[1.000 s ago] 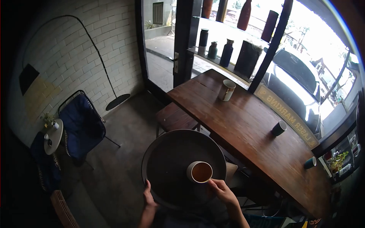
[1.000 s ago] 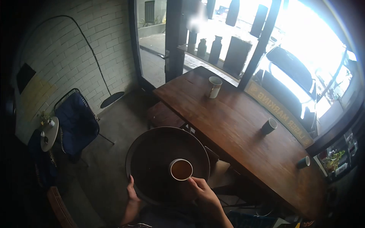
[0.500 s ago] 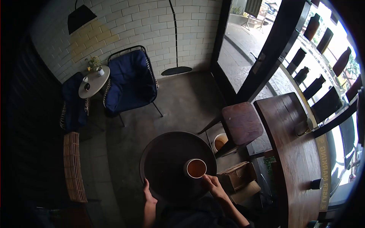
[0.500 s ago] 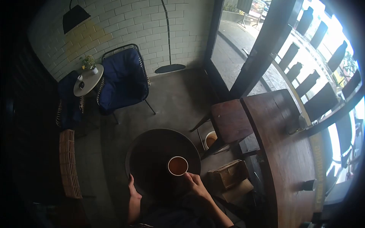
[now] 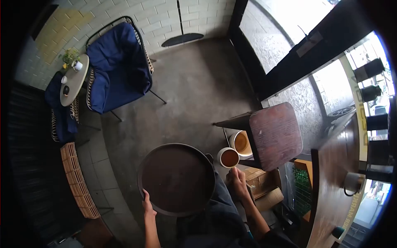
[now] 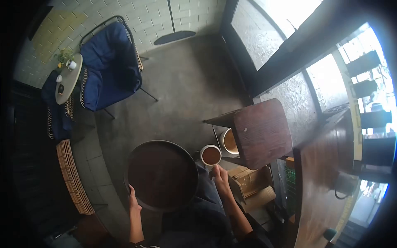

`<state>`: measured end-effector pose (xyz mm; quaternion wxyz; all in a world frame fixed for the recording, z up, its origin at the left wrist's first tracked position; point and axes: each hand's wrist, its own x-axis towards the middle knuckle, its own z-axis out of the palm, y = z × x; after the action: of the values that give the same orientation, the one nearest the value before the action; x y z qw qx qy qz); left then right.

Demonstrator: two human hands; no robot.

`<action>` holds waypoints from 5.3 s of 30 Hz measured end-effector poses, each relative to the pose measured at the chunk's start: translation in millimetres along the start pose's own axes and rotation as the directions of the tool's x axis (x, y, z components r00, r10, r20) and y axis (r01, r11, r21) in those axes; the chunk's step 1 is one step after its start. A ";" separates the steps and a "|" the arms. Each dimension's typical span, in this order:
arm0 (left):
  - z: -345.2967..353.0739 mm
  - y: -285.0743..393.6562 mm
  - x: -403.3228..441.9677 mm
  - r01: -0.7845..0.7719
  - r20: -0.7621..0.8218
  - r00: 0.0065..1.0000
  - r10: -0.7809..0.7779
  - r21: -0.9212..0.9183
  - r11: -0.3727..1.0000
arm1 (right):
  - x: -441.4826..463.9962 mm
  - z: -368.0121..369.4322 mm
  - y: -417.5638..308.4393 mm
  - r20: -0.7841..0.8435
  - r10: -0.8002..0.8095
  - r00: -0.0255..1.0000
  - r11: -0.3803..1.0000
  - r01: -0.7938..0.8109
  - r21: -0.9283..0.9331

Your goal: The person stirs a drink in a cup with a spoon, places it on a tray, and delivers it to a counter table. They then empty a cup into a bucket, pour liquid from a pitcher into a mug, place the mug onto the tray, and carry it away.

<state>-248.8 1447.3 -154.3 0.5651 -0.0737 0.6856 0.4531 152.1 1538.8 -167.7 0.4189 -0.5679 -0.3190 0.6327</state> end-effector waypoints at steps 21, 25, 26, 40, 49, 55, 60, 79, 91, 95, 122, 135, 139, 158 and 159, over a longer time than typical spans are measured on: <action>30.6 -100.2 90.1 0.160 -0.089 0.987 -0.136 0.385 0.909 | 254.4 -169.5 263.8 -0.756 0.610 0.236 0.792 -0.199 0.577; 35.2 -96.4 90.4 0.225 -0.148 0.972 -0.181 0.387 0.894 | 265.3 -183.4 255.7 -0.780 0.626 0.015 0.743 -0.313 0.591; 40.3 -93.2 89.0 0.209 -0.136 0.976 -0.168 0.390 0.897 | 267.3 -179.6 247.2 -0.808 0.589 -0.026 0.745 -0.369 0.555; 33.9 -106.9 89.0 0.224 -0.148 0.973 -0.178 0.409 0.885 | 244.9 -167.8 213.5 -0.965 0.053 0.258 0.234 -0.943 -0.239; -1.4 -141.9 97.5 0.246 -0.127 0.969 -0.212 0.409 0.879 | 238.3 -180.3 211.0 -0.958 -0.024 0.285 0.126 -0.950 -0.286; 19.5 -131.7 91.4 0.169 -0.074 0.985 -0.153 0.371 0.913 | 240.1 -168.7 198.5 -0.982 -0.062 0.179 0.431 -0.883 -0.188; 37.3 -127.3 75.7 0.213 -0.107 0.976 -0.188 0.328 0.921 | 229.9 -178.1 232.5 -0.936 0.222 0.272 0.958 -0.239 0.158; -46.3 -164.3 45.8 -0.088 -0.128 0.988 0.083 -0.039 0.995 | 17.6 67.1 -21.1 0.266 0.046 0.963 0.923 0.061 -0.380; -190.1 -124.4 -92.8 -0.377 -0.352 0.908 0.226 -0.457 0.806 | -159.0 302.5 -16.8 0.867 0.315 0.387 0.846 0.300 -0.441; -254.9 -120.8 -138.5 -0.581 -0.464 0.813 0.351 -0.674 0.456 | -206.8 377.0 16.4 0.927 0.347 0.140 0.839 0.396 -0.374; -676.7 -79.8 -207.9 -0.924 -0.766 0.209 -0.608 -0.358 0.134 | -511.3 1020.9 281.6 0.685 0.582 -0.438 0.727 0.658 -0.197; -963.1 -63.2 -265.6 -0.858 -0.629 0.231 -0.743 -0.491 0.149 | -711.3 1186.6 407.2 0.758 0.371 -0.537 0.766 0.638 0.077; -1043.9 -80.5 -272.6 -0.886 -0.668 0.149 -0.729 -0.417 0.201 | -771.6 1228.9 455.8 0.728 0.385 -0.568 0.760 0.643 0.100; -1403.5 -181.9 -331.1 -0.991 -0.425 -0.131 -0.895 0.033 0.130 | -1232.3 1426.2 726.0 0.266 0.424 -0.866 0.863 0.475 0.173; -1407.6 -205.5 -316.2 -0.999 -0.369 -0.043 -0.928 0.033 0.034 | -1255.9 1420.0 731.9 0.234 0.403 -0.885 0.872 0.449 0.194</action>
<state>-1008.6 206.9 -68.0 -0.5300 -0.6169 0.1873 0.5509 -1365.3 194.3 -29.4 -0.3164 0.5025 -0.6427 0.4842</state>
